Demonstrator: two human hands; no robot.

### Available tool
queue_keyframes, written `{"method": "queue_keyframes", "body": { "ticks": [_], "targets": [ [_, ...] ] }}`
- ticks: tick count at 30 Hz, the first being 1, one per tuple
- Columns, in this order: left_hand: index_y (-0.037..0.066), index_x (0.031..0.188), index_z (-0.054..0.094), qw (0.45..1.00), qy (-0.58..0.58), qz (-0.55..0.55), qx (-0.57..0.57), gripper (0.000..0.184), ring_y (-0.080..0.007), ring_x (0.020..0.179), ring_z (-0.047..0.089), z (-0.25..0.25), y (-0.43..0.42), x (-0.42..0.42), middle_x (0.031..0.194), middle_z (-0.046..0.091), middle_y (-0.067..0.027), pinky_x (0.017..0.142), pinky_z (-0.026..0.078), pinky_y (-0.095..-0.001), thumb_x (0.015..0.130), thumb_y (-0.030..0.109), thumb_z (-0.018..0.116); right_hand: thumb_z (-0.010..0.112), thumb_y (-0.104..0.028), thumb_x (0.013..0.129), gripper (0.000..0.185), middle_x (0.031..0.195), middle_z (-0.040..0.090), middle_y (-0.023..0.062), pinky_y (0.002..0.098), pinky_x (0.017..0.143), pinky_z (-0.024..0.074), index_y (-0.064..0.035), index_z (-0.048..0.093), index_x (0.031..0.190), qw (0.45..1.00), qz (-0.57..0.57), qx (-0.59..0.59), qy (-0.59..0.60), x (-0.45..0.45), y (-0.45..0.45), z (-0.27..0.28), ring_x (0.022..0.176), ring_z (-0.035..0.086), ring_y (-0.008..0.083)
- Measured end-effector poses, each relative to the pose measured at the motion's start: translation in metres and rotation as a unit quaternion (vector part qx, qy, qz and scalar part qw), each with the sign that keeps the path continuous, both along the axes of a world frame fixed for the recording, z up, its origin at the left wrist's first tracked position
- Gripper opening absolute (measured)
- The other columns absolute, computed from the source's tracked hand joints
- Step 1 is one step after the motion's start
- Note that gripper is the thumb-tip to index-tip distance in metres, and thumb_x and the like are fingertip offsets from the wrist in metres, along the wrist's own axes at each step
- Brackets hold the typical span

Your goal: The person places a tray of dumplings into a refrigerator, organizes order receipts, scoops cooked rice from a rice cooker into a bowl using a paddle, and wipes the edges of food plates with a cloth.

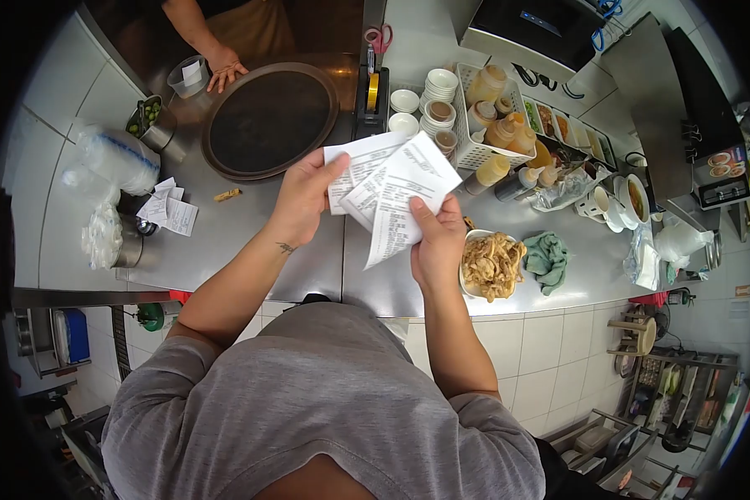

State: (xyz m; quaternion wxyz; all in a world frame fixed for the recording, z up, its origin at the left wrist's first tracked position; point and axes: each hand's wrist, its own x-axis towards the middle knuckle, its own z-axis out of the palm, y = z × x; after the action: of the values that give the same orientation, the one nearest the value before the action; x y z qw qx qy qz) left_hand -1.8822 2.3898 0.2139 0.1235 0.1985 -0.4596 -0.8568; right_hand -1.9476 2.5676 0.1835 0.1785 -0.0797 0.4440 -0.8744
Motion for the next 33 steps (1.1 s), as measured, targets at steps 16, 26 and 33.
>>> {"method": "queue_keyframes", "body": {
  "ticks": [16,26,33],
  "targets": [
    [-0.007,0.108,0.060,0.997,0.022,-0.007,-0.079,0.023,-0.0156,0.084,0.067,0.009,-0.027,0.001,0.098,0.067,-0.0136,0.074,0.055,-0.0276,0.086,0.002,0.062,0.063,0.007,0.082,0.025,0.097,0.067,0.0141,0.0256,0.075,0.0523,0.0047,0.054,0.105,0.998,-0.022,0.063,0.018,-0.013,0.013,0.018,0.083,0.064,0.0150],
    [-0.005,0.108,0.059,0.993,0.050,-0.068,-0.088,0.027,-0.0147,0.087,0.065,0.003,-0.012,-0.001,0.101,0.067,-0.0119,0.077,0.053,-0.0279,0.084,0.005,0.066,0.063,0.007,0.082,0.021,0.094,0.067,0.0141,0.0248,0.073,0.0515,0.0059,0.056,0.102,0.990,0.001,0.137,0.027,-0.007,-0.004,0.014,0.080,0.064,0.0136],
    [-0.005,0.107,0.060,0.996,0.037,-0.021,-0.073,0.026,-0.0160,0.088,0.065,0.012,-0.019,0.001,0.101,0.067,-0.0125,0.079,0.053,-0.0298,0.082,0.002,0.066,0.062,0.005,0.083,0.015,0.091,0.066,0.0119,0.0253,0.071,0.0518,0.0027,0.056,0.096,0.996,-0.051,0.067,-0.029,-0.021,0.006,0.013,0.078,0.063,0.0141]
  ]
}}
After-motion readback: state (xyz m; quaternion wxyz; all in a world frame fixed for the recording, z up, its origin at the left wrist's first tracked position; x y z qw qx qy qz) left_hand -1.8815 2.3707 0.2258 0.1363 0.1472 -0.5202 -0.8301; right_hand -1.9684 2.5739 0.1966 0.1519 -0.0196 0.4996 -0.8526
